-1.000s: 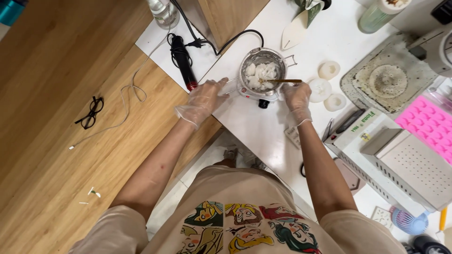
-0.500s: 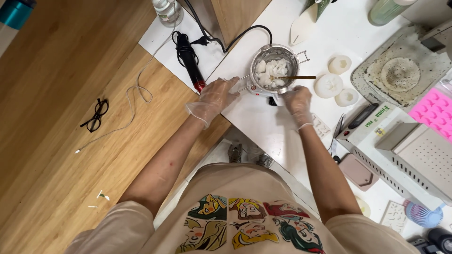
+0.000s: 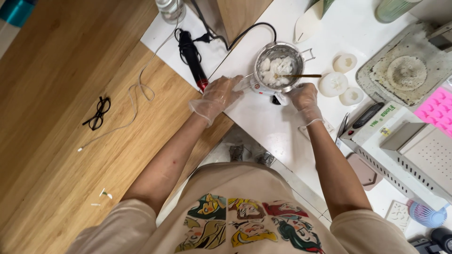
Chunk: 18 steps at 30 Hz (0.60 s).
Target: Preparing and stirring wax in a small melting pot on a heating plate at a workbench.
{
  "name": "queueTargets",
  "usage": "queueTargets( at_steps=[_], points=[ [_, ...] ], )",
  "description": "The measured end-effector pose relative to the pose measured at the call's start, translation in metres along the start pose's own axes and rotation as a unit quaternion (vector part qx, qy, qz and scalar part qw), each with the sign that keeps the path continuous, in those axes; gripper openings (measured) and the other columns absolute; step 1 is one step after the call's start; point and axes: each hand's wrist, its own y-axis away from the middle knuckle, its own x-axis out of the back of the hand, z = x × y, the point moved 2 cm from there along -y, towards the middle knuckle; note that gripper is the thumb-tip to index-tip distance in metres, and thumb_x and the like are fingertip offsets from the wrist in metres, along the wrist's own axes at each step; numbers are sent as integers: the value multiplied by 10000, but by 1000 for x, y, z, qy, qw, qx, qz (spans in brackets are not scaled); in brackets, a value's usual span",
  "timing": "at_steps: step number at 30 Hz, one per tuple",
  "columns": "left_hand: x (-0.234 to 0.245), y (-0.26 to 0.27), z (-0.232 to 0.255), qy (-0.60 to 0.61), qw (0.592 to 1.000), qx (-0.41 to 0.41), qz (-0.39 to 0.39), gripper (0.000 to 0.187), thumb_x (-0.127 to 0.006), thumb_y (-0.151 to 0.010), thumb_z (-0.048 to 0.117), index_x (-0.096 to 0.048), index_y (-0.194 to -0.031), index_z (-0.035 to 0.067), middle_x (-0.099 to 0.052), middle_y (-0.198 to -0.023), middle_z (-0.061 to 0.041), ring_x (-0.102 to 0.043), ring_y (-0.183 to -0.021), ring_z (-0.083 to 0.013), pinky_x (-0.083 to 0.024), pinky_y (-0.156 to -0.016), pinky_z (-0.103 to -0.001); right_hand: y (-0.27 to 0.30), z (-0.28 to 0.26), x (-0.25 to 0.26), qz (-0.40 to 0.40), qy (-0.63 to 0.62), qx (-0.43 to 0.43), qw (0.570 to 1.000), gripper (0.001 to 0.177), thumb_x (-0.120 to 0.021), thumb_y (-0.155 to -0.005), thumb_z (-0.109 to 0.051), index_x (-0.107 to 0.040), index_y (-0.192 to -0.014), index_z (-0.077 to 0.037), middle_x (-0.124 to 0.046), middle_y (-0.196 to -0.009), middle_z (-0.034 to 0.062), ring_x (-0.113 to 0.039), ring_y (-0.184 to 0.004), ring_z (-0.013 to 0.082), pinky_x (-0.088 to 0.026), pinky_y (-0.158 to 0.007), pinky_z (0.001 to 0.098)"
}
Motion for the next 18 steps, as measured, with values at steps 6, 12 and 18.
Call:
queueTargets(
  at_steps=[6,12,18],
  points=[
    [10,5,9,0,998,46,-37,585,-634,-951,396,-490,-1485,206,-667,-1182,-177,-663,-1082,-308,-549,-935,-443,-44,13,23,16,-24,22,999,298,-908,-760,-201,-734,-837,27,-702,-763,107,-580,-696,154,-513,-630,371],
    [0,0,-7,-14,1000,0,-7,596,-666,-947,422,-528,-1471,174,-700,-1145,-188,-681,-1085,-313,-540,-976,-457,-85,-24,46,-35,-88,30,995,316,-871,-848,-137,-601,-721,-29,-624,-726,74,-580,-702,146,-517,-576,340],
    [19,-1,17,-47,996,53,-48,613,-659,-937,445,-506,-1483,213,-698,-1109,-183,-682,-1057,-325,-529,-970,-476,-96,-89,53,-162,-217,68,960,204,-721,-901,-38,-562,-775,-51,-694,-783,124,-702,-748,185,-567,-626,323]
  ],
)
